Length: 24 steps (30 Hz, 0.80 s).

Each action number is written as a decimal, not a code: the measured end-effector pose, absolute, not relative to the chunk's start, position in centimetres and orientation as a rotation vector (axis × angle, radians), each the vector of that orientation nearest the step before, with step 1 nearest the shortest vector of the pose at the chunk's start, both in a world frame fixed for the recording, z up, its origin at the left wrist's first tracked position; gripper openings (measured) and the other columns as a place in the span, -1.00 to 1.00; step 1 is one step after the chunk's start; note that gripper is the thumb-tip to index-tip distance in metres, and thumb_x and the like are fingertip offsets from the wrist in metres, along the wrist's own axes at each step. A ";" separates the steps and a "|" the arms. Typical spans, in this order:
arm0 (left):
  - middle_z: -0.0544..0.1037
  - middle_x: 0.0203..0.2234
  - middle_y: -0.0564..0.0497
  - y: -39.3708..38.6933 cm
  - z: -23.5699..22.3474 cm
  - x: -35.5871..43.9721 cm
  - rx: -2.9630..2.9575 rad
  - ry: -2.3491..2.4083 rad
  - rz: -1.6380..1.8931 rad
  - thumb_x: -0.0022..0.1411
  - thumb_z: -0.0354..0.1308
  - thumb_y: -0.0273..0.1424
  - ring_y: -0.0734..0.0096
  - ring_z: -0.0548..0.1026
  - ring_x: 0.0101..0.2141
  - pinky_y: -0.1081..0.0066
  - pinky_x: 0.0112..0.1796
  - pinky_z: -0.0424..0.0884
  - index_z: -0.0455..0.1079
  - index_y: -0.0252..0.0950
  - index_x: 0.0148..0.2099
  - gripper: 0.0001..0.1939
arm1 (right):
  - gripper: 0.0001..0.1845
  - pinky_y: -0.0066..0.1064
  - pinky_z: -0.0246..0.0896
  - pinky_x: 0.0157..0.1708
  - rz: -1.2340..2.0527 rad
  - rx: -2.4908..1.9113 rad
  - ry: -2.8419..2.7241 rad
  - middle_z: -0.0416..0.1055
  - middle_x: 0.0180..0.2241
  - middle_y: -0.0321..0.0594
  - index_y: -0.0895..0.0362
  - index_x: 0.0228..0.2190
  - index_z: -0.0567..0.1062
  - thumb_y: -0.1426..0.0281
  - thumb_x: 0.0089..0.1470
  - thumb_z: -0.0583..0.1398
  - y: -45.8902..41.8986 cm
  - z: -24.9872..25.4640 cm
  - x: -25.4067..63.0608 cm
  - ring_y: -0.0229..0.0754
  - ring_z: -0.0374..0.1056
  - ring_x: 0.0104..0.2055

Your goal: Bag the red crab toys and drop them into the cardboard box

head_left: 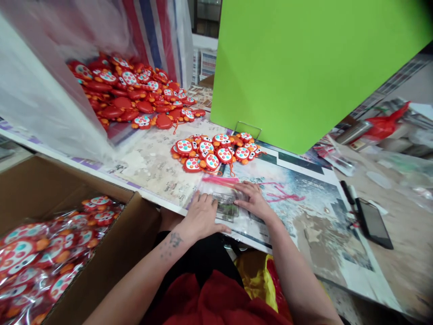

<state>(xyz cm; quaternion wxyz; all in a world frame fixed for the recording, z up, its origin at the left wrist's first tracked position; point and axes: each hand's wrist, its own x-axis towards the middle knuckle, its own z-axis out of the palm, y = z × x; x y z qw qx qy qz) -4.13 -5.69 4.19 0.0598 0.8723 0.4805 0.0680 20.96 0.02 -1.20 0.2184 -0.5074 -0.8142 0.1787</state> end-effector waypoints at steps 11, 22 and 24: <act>0.46 -0.07 -0.21 0.7 0.9 0.8 2.468 1.703 0.467 0.37 0.07 -0.32 0.02 0.38 -0.01 0.11 -0.07 0.31 0.41 -0.33 -0.02 -0.77 | -0.40 0.13 0.02 0.22 0.484 -1.333 -2.259 0.46 0.10 -0.08 -0.05 0.12 0.47 0.03 0.08 0.29 -0.2 -1.5 21.0 0.17 0.23 0.21; 0.47 -0.07 -0.17 0.7 -0.1 0.7 2.508 1.625 0.528 0.43 -0.10 -0.44 0.10 0.36 -0.03 0.14 -0.02 0.29 0.38 -0.35 0.00 -0.74 | -0.43 0.03 0.11 0.25 0.238 -1.384 -2.198 0.29 0.23 0.06 0.12 0.19 0.38 0.23 0.19 0.14 10.5 2.7 22.1 0.13 0.22 0.27; 0.45 -0.04 -0.18 0.9 -0.2 0.6 2.494 1.639 0.515 0.43 -0.08 -0.39 0.08 0.34 0.00 0.11 -0.01 0.29 0.40 -0.31 0.01 -0.74 | -0.33 0.13 0.05 0.26 0.214 -1.573 -2.148 0.17 0.29 0.12 0.16 0.23 0.32 0.28 0.10 0.20 13.5 2.4 21.5 0.22 0.09 0.34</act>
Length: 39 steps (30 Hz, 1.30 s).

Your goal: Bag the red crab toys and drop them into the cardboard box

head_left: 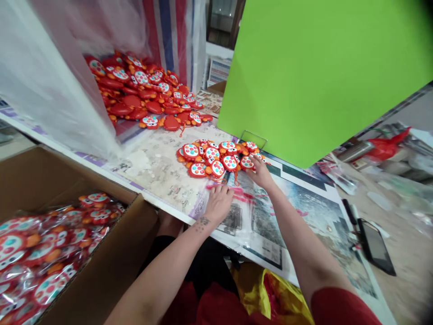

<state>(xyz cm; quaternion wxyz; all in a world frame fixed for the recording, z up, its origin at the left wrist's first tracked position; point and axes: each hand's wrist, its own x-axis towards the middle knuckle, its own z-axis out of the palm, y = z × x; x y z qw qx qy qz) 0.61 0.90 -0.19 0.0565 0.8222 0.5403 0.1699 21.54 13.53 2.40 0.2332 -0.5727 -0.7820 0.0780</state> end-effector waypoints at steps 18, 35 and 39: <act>0.52 -0.16 -0.07 0.3 0.1 0.3 2.562 1.515 0.646 0.43 -0.14 -0.49 0.21 0.41 -0.07 0.22 0.01 0.27 0.39 -0.27 -0.04 -0.73 | -0.36 -0.10 0.36 -0.11 0.187 -1.835 -1.762 0.51 -0.09 0.02 0.16 0.12 0.37 0.23 0.00 0.20 5.6 1.3 23.3 0.10 0.46 -0.15; 0.54 -0.22 -0.08 0.8 -0.7 0.4 2.500 1.462 0.748 0.35 0.04 -0.51 0.16 0.41 -0.07 0.20 0.03 0.36 0.39 -0.30 0.05 -0.74 | -0.42 -0.27 0.43 -0.13 1.021 -0.910 -0.990 0.54 -0.16 -0.25 0.02 -0.17 0.48 0.31 -0.31 0.48 2.5 1.6 22.1 -0.13 0.48 -0.15; 0.54 -0.20 -0.13 0.9 -0.6 0.5 2.295 1.524 0.882 0.30 0.15 -0.43 0.11 0.45 -0.06 0.16 -0.02 0.40 0.15 -0.34 0.29 -0.45 | -0.41 -0.27 0.42 -0.19 1.112 -0.931 -1.157 0.54 -0.31 -0.32 -0.01 -0.27 0.46 0.27 -0.41 0.54 1.7 1.3 22.5 -0.15 0.46 -0.28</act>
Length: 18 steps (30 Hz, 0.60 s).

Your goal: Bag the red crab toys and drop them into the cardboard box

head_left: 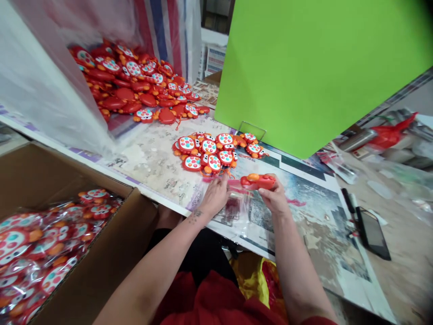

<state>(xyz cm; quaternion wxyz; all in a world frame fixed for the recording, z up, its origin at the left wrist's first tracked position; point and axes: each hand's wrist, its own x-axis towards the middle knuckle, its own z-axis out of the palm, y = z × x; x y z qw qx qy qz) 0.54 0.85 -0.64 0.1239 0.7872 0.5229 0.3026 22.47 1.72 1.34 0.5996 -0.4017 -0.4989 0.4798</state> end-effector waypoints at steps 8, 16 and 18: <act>0.52 -0.21 -0.13 0.6 -0.1 0.2 2.289 1.452 0.839 0.35 0.08 -0.41 0.12 0.44 -0.07 0.15 -0.01 0.40 0.36 -0.29 -0.11 -0.90 | -0.40 -0.22 0.41 -0.10 1.129 -1.038 -1.157 0.53 -0.20 -0.28 0.00 -0.20 0.46 0.24 -0.33 0.51 2.3 0.6 22.2 -0.10 0.45 -0.18; 0.54 -0.23 -0.14 0.9 -0.4 0.4 2.143 1.434 1.006 0.31 0.11 -0.46 0.09 0.50 -0.09 0.10 -0.01 0.41 0.19 -0.33 0.17 -0.60 | -0.43 -0.36 0.35 -0.26 1.212 -1.061 -1.281 0.49 -0.30 -0.35 0.01 -0.28 0.45 0.34 -0.37 0.53 2.0 0.8 22.9 -0.21 0.40 -0.31; 0.54 -0.22 -0.16 0.9 -0.6 0.4 2.103 1.445 1.043 0.33 0.09 -0.45 0.10 0.51 -0.10 0.12 -0.04 0.43 0.23 -0.33 0.07 -0.72 | -0.44 -0.36 0.33 -0.29 1.258 -1.066 -1.347 0.48 -0.31 -0.34 0.01 -0.30 0.44 0.33 -0.38 0.54 1.7 0.9 22.9 -0.20 0.39 -0.32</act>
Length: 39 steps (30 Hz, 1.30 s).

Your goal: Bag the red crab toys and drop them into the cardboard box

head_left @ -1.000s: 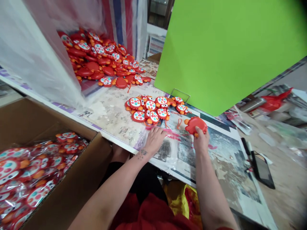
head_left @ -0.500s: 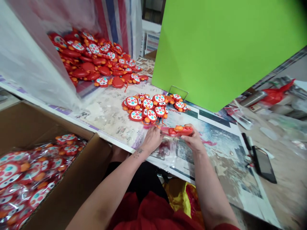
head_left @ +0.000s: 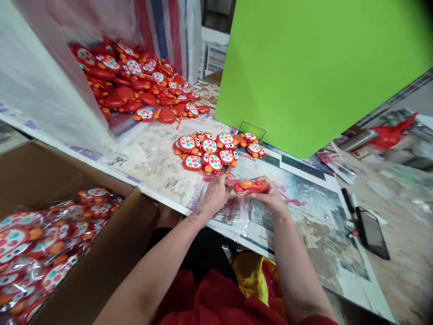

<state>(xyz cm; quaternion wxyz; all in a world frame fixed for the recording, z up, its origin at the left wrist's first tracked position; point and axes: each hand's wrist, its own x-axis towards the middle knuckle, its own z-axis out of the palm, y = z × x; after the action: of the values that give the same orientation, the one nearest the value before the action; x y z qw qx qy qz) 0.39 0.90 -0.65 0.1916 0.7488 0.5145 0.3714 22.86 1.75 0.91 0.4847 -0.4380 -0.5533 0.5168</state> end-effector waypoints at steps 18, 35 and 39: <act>0.51 -0.16 -0.10 0.6 -0.1 0.1 2.594 1.337 0.703 0.37 -0.02 -0.49 0.13 0.36 -0.07 0.10 -0.01 0.27 0.46 -0.23 -0.03 -0.74 | -0.38 -0.20 0.37 -0.05 1.095 -1.079 -1.123 0.55 -0.17 -0.24 0.03 -0.16 0.46 0.22 -0.29 0.50 2.6 0.0 20.7 -0.11 0.46 -0.16; 0.57 -0.24 -0.05 0.7 0.1 0.2 2.428 1.354 0.912 0.36 0.13 -0.31 0.18 0.38 -0.11 0.14 0.04 0.24 0.49 -0.23 -0.17 -0.85 | -0.46 -0.15 0.29 0.09 0.909 -1.252 -1.532 0.54 -0.04 -0.14 0.05 -0.04 0.52 -0.06 0.13 0.18 3.2 -0.4 19.3 -0.05 0.44 -0.02; 0.53 -0.26 -0.08 0.7 0.1 0.3 2.407 1.375 0.993 0.36 0.11 -0.34 0.18 0.39 -0.11 0.15 0.02 0.31 0.49 -0.27 -0.21 -0.84 | -0.40 -0.13 0.24 0.12 0.897 -1.271 -1.654 0.56 -0.05 -0.15 0.03 -0.05 0.58 -0.13 0.18 0.09 3.1 0.0 18.3 0.00 0.42 0.02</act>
<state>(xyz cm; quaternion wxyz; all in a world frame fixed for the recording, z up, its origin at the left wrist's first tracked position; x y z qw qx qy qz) 0.28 0.71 0.11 0.0983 0.8136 0.4646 0.3355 18.34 3.10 0.04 0.4218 -0.5075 -0.6604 0.3583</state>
